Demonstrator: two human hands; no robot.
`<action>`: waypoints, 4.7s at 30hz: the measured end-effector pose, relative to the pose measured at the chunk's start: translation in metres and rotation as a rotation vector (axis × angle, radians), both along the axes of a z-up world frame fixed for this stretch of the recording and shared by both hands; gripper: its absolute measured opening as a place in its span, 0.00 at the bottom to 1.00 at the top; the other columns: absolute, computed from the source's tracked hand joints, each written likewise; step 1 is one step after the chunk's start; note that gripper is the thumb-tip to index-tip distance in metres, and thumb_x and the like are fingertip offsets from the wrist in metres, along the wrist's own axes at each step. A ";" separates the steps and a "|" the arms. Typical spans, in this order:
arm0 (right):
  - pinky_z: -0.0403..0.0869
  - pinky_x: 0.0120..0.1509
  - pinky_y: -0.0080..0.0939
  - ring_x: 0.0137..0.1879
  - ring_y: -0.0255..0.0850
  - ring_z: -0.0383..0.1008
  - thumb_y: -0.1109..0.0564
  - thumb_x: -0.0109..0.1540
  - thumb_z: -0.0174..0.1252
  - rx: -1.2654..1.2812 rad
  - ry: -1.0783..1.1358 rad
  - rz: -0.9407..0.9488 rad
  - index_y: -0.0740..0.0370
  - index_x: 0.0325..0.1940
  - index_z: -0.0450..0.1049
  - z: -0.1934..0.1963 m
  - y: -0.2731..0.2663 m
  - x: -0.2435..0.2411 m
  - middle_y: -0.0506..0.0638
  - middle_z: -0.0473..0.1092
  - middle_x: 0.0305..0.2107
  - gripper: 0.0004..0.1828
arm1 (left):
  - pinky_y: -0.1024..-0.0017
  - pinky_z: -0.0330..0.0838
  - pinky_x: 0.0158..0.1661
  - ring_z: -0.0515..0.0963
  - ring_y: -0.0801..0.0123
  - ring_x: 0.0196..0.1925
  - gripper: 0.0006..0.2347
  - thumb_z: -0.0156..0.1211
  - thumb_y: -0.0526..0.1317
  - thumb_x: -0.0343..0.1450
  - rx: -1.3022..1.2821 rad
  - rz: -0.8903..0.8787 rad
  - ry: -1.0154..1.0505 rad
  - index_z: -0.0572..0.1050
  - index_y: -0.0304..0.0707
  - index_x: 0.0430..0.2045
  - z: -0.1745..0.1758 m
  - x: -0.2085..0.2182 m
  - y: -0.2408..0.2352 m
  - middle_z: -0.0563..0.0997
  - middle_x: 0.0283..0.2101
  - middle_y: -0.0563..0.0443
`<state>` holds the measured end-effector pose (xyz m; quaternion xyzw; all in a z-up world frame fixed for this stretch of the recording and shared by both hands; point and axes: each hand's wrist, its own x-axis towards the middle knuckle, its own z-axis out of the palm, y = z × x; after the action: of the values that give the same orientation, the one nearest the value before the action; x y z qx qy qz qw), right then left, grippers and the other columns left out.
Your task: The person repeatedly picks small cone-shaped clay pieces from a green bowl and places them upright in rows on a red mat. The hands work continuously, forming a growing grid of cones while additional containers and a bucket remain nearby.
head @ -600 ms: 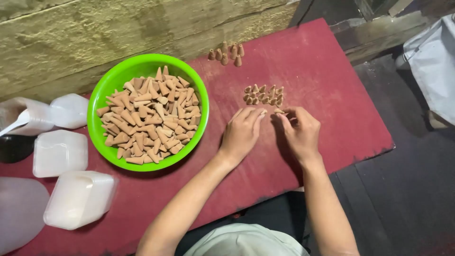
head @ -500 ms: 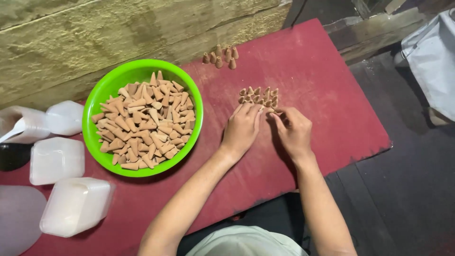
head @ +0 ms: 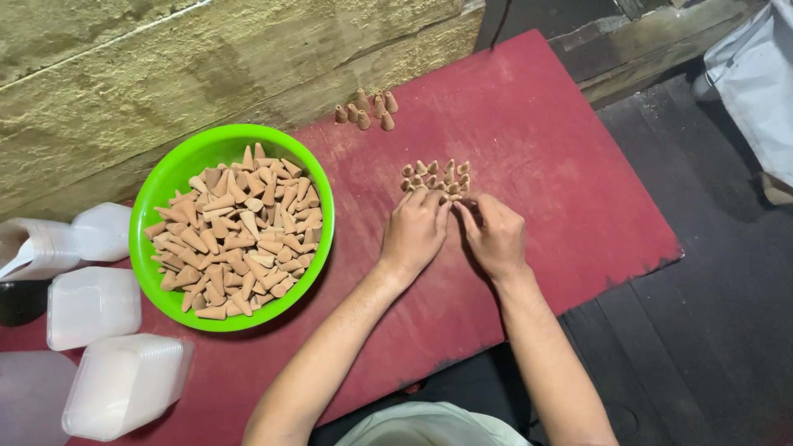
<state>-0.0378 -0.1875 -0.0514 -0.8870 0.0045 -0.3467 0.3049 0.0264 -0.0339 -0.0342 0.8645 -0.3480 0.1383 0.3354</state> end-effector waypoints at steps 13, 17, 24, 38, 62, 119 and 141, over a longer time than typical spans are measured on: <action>0.79 0.41 0.45 0.38 0.48 0.82 0.61 0.63 0.72 0.006 -0.011 0.058 0.57 0.42 0.82 0.015 -0.001 -0.009 0.50 0.80 0.33 0.06 | 0.61 0.79 0.44 0.85 0.50 0.40 0.10 0.63 0.39 0.73 -0.029 0.049 -0.029 0.81 0.32 0.43 0.055 -0.054 0.066 0.81 0.34 0.43; 0.76 0.36 0.42 0.31 0.47 0.78 0.66 0.62 0.73 -0.044 -0.101 0.066 0.60 0.41 0.82 0.012 -0.003 -0.010 0.50 0.80 0.33 0.07 | 0.66 0.80 0.36 0.83 0.56 0.32 0.06 0.67 0.35 0.70 -0.148 0.077 -0.102 0.83 0.36 0.38 0.085 -0.085 0.116 0.79 0.29 0.48; 0.75 0.44 0.36 0.35 0.41 0.76 0.67 0.65 0.66 -0.167 -0.094 0.294 0.67 0.44 0.79 0.045 0.028 -0.019 0.55 0.79 0.39 0.04 | 0.69 0.74 0.33 0.75 0.65 0.26 0.01 0.65 0.30 0.71 -0.109 0.337 -0.267 0.80 0.29 0.32 0.106 -0.121 0.221 0.80 0.25 0.50; 0.81 0.49 0.51 0.53 0.53 0.78 0.64 0.63 0.61 -0.452 -0.001 0.784 0.60 0.60 0.76 0.124 0.192 0.082 0.59 0.73 0.54 0.20 | 0.72 0.71 0.30 0.71 0.67 0.25 0.06 0.63 0.36 0.72 -0.346 0.462 -0.204 0.73 0.33 0.31 0.029 -0.119 0.285 0.77 0.30 0.48; 0.82 0.54 0.37 0.48 0.41 0.80 0.61 0.63 0.64 0.036 0.175 0.864 0.61 0.58 0.77 0.125 0.188 0.029 0.54 0.78 0.46 0.18 | 0.68 0.80 0.34 0.80 0.57 0.32 0.05 0.62 0.29 0.71 -0.371 0.287 -0.326 0.73 0.26 0.35 0.049 -0.123 0.278 0.80 0.33 0.41; 0.80 0.45 0.48 0.42 0.50 0.83 0.64 0.59 0.68 0.316 0.016 0.048 0.60 0.41 0.83 0.047 0.016 -0.073 0.52 0.80 0.33 0.07 | 0.65 0.82 0.42 0.87 0.57 0.43 0.07 0.67 0.35 0.71 -0.178 0.047 -0.004 0.82 0.40 0.42 0.028 -0.012 0.028 0.85 0.37 0.47; 0.72 0.28 0.52 0.35 0.46 0.72 0.50 0.69 0.57 -0.246 0.253 0.134 0.56 0.38 0.76 0.056 0.052 0.021 0.48 0.75 0.31 0.10 | 0.75 0.78 0.40 0.81 0.72 0.31 0.05 0.64 0.31 0.71 -0.148 0.332 -0.047 0.81 0.36 0.38 0.034 -0.148 0.236 0.84 0.34 0.53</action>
<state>-0.0169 -0.1353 0.0051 -0.9525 -0.0589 -0.2090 0.2135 -0.1218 0.2018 -0.0001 0.8795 -0.1972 0.2374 0.3623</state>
